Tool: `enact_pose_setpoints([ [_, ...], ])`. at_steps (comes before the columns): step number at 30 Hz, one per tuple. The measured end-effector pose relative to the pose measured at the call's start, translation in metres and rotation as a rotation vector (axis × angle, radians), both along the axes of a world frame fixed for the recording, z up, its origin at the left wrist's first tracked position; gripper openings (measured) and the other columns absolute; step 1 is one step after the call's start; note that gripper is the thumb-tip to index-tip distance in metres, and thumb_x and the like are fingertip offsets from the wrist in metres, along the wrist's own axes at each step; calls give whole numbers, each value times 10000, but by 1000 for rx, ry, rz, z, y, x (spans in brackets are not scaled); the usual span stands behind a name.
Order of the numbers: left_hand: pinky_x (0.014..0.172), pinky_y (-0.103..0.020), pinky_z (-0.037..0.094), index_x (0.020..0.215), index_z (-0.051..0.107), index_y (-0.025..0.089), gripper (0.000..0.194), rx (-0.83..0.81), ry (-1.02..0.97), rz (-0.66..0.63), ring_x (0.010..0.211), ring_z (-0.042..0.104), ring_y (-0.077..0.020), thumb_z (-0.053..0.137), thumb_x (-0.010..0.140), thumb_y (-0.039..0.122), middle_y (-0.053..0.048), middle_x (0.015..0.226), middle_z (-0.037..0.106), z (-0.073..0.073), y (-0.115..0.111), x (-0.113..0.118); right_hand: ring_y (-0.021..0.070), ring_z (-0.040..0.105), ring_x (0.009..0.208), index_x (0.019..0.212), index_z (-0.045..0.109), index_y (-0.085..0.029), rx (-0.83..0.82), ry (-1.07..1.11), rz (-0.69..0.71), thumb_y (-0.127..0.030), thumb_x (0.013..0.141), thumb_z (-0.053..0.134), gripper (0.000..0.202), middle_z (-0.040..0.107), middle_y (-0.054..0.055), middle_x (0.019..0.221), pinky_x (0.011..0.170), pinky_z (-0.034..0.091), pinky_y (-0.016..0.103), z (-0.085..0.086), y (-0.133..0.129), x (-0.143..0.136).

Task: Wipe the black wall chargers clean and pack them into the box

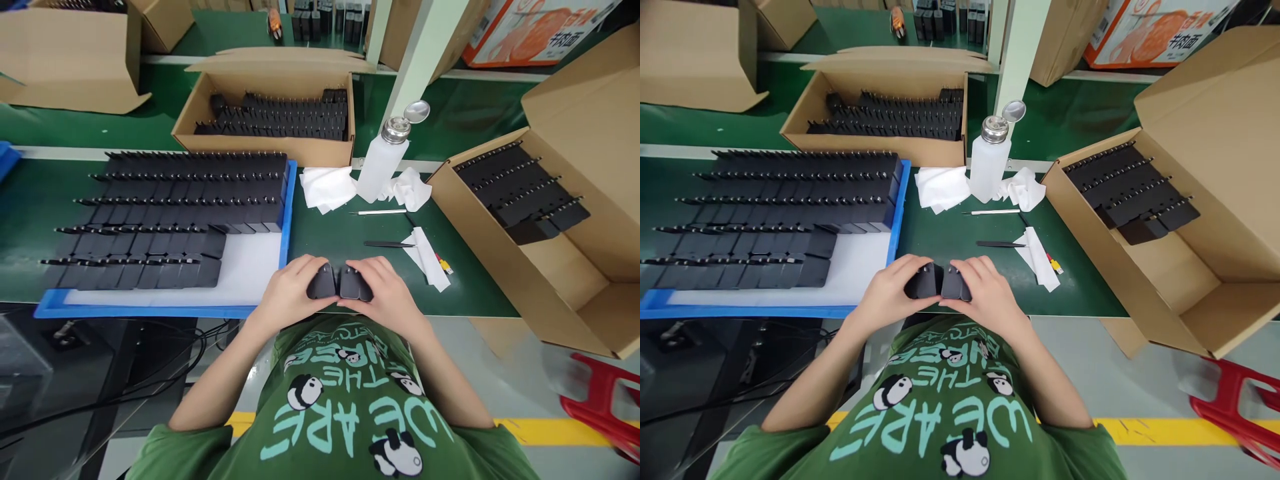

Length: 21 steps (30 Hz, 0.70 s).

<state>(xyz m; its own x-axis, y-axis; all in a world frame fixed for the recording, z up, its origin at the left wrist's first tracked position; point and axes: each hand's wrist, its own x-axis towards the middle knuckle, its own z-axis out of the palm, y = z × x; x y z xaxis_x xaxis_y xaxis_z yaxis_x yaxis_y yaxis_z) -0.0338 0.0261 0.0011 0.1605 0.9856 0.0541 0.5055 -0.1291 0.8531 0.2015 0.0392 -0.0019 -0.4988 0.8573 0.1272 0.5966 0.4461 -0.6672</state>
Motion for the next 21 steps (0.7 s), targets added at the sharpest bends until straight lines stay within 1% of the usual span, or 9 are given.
enact_pose_setpoints([
  [2,907,-406,538,1061,698,217,567,-61,-316,193,994,663,-288,901,613,500,-82,1058,701,4,-3,3,306,610,1095,1257,599,-245,-126,291,-158,-619,799,754,611,662,110,1181,916,551,470,3,-3,4],
  [4,832,-390,564,1040,688,209,657,-144,-638,339,922,679,-269,795,639,719,-74,997,705,13,-5,9,306,648,1074,1247,606,-255,-334,643,-323,-722,805,672,646,676,105,1167,896,564,456,8,-10,5],
  [6,715,-394,585,1035,669,209,782,-256,-831,359,821,694,-262,560,695,905,-76,926,702,24,-8,20,310,672,1046,1270,603,-260,-565,904,-427,-788,884,472,667,697,112,1114,846,581,461,15,-17,3],
  [7,667,-393,588,1024,664,207,824,-330,-916,354,780,695,-259,501,692,943,-78,896,698,30,-9,26,308,681,1017,1267,611,-260,-656,976,-448,-790,918,373,677,706,118,1086,824,586,469,19,-20,1],
  [9,595,-371,586,996,656,203,840,-464,-1056,340,721,687,-245,535,645,956,-71,842,683,40,-12,36,298,689,936,1202,648,-261,-777,1063,-445,-778,942,283,684,712,129,1061,776,592,475,25,-24,-3],
  [12,517,-318,564,955,650,199,821,-596,-1198,318,670,654,-213,658,564,920,-55,785,639,48,-16,47,264,676,820,1093,681,-263,-916,1181,-351,-801,901,383,644,707,123,1045,682,592,434,31,-25,-7],
  [14,498,-304,557,934,659,200,804,-663,-1268,302,659,634,-199,713,528,892,-53,776,617,50,-18,50,251,670,817,1097,670,-255,-1032,1246,-300,-823,878,411,662,701,117,1017,661,588,409,33,-25,-9],
  [17,513,-315,572,918,672,208,793,-711,-1295,278,655,619,-191,742,501,879,-52,773,605,50,-21,53,252,675,849,1119,644,-235,-1153,1296,-283,-850,863,402,708,697,111,966,672,587,395,33,-28,-11],
  [21,507,-306,576,921,695,213,770,-700,-1273,280,662,631,-194,733,526,873,-67,790,624,48,-24,55,250,680,855,1090,656,-218,-1188,1308,-248,-861,822,467,722,702,120,960,648,582,365,33,-31,-13],
])
